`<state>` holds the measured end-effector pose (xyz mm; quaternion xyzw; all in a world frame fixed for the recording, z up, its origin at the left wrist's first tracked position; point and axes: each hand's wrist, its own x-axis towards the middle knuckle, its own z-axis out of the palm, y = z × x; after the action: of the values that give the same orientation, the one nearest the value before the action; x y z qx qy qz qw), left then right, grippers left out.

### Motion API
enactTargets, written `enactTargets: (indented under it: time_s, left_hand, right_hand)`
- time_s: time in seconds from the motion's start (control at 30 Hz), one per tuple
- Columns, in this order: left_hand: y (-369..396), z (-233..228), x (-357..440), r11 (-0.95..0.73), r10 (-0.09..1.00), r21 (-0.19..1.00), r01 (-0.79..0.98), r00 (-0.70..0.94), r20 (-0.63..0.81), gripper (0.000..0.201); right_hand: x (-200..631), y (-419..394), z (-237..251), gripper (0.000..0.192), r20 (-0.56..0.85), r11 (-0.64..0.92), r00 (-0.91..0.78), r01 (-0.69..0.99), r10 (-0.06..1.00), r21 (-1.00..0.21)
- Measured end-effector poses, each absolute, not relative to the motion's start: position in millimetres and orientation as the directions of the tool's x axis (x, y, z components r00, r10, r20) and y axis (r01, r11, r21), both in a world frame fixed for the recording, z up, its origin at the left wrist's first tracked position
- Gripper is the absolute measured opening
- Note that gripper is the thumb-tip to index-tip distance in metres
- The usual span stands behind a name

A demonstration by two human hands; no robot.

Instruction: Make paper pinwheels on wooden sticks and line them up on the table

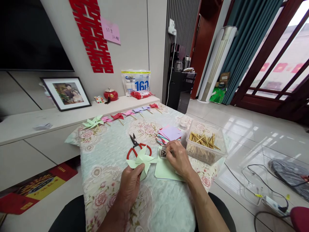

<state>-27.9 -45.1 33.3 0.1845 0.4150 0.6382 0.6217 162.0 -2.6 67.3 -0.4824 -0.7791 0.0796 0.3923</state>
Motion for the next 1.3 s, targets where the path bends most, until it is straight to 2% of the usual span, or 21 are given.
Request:
enactTargets:
  time_s: [0.1, 0.2, 0.37, 0.5, 0.6, 0.93, 1.03, 1.13, 1.2, 1.3]
  left_hand:
    - [-45, 32, -27, 0.097, 0.951, 0.76, -0.642, -0.165, -0.261, 0.028]
    - [-44, 33, -28, 0.086, 0.949, 0.736, -0.671, -0.171, -0.267, 0.022]
    - [-43, 39, -39, 0.117, 0.921, 0.507, -0.854, -0.097, -0.376, 0.019]
    - [-46, 46, -40, 0.162, 0.939, 0.37, -0.915, 0.028, -0.341, 0.019]
    - [-49, 52, -36, 0.202, 0.949, 0.389, -0.899, 0.082, -0.305, 0.016]
    - [-50, 44, -36, 0.232, 0.946, 0.41, -0.882, 0.106, -0.307, 0.023]
    - [-50, 45, -35, 0.236, 0.948, 0.435, -0.869, 0.107, -0.3, 0.024]
    - [-51, 50, -34, 0.218, 0.958, 0.471, -0.855, 0.095, -0.27, 0.019]
    - [-51, 52, -34, 0.191, 0.966, 0.5, -0.845, 0.073, -0.247, 0.017]
    - [-52, 53, -34, 0.144, 0.983, 0.56, -0.816, 0.053, -0.175, 0.019]
  right_hand:
    - [152, -16, 76, 0.014, 0.594, 0.612, -0.248, 0.564, 0.765, -0.554]
    - [141, -29, 79, 0.013, 0.643, 0.69, -0.307, 0.518, 0.702, -0.505]
    - [127, -40, 70, 0.014, 0.675, 0.762, -0.399, 0.51, 0.62, -0.398]
    - [121, -40, 61, 0.013, 0.676, 0.759, -0.393, 0.512, 0.624, -0.402]
    - [120, -37, 57, 0.013, 0.692, 0.757, -0.373, 0.52, 0.618, -0.396]
    - [119, -35, 50, 0.014, 0.668, 0.718, -0.331, 0.527, 0.666, -0.455]
    - [117, -37, 52, 0.013, 0.598, 0.651, -0.299, 0.529, 0.744, -0.544]
    - [115, -39, 55, 0.015, 0.408, 0.473, -0.241, 0.483, 0.881, -0.737]
    - [113, -39, 56, 0.015, 0.268, 0.331, -0.206, 0.4, 0.941, -0.855]
    - [110, -39, 57, 0.014, 0.098, 0.14, -0.193, 0.219, 0.976, -0.966]
